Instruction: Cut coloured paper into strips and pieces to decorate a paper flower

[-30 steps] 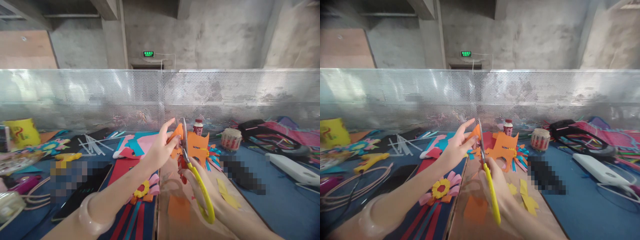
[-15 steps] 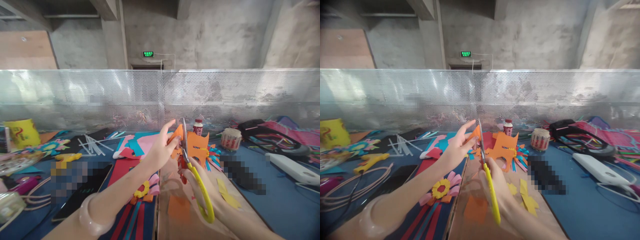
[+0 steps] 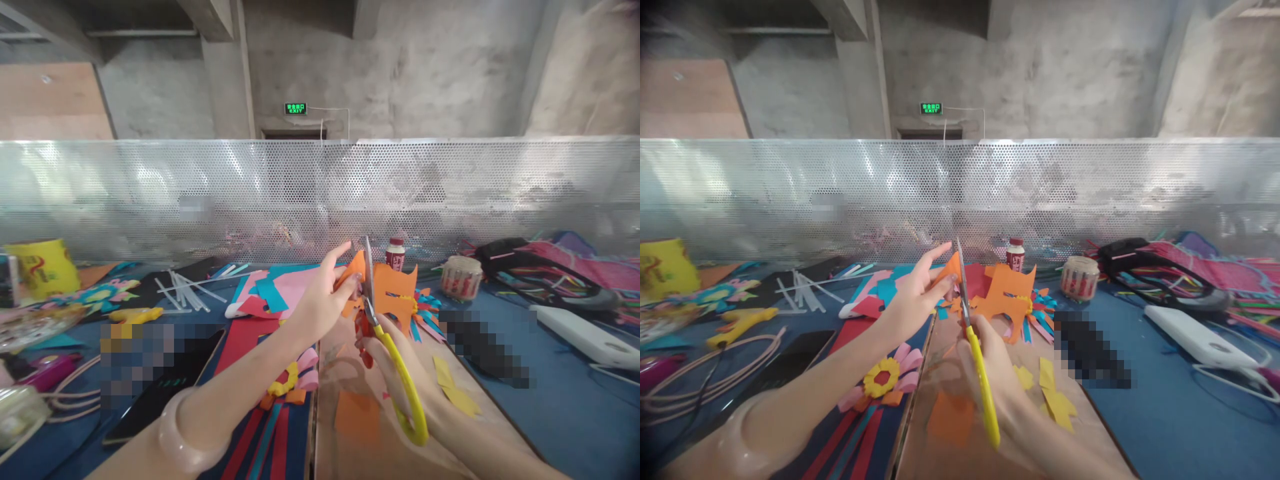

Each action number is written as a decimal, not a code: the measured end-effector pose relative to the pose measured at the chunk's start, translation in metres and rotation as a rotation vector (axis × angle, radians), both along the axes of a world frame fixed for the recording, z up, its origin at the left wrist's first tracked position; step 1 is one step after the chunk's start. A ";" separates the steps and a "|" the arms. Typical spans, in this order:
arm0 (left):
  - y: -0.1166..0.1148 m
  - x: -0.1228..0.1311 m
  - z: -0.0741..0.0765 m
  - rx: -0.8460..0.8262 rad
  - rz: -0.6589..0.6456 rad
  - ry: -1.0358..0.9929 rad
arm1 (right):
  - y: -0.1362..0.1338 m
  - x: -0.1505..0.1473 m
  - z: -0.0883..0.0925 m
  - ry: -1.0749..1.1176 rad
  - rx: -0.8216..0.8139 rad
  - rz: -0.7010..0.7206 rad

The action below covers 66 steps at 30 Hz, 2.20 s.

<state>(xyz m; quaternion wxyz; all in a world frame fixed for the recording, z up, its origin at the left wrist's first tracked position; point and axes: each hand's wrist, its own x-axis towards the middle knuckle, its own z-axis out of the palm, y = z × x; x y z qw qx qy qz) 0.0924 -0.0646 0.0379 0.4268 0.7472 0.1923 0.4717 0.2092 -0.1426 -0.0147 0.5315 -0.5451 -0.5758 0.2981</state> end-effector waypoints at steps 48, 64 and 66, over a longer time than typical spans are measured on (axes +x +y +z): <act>0.004 -0.002 0.002 -0.020 -0.047 0.011 | 0.015 0.002 -0.028 -0.015 -0.042 -0.022; 0.007 -0.003 0.001 -0.011 -0.037 0.021 | 0.021 0.001 -0.033 -0.026 -0.027 -0.063; 0.008 -0.004 0.002 -0.013 -0.040 0.022 | 0.019 -0.001 -0.032 -0.021 -0.039 -0.073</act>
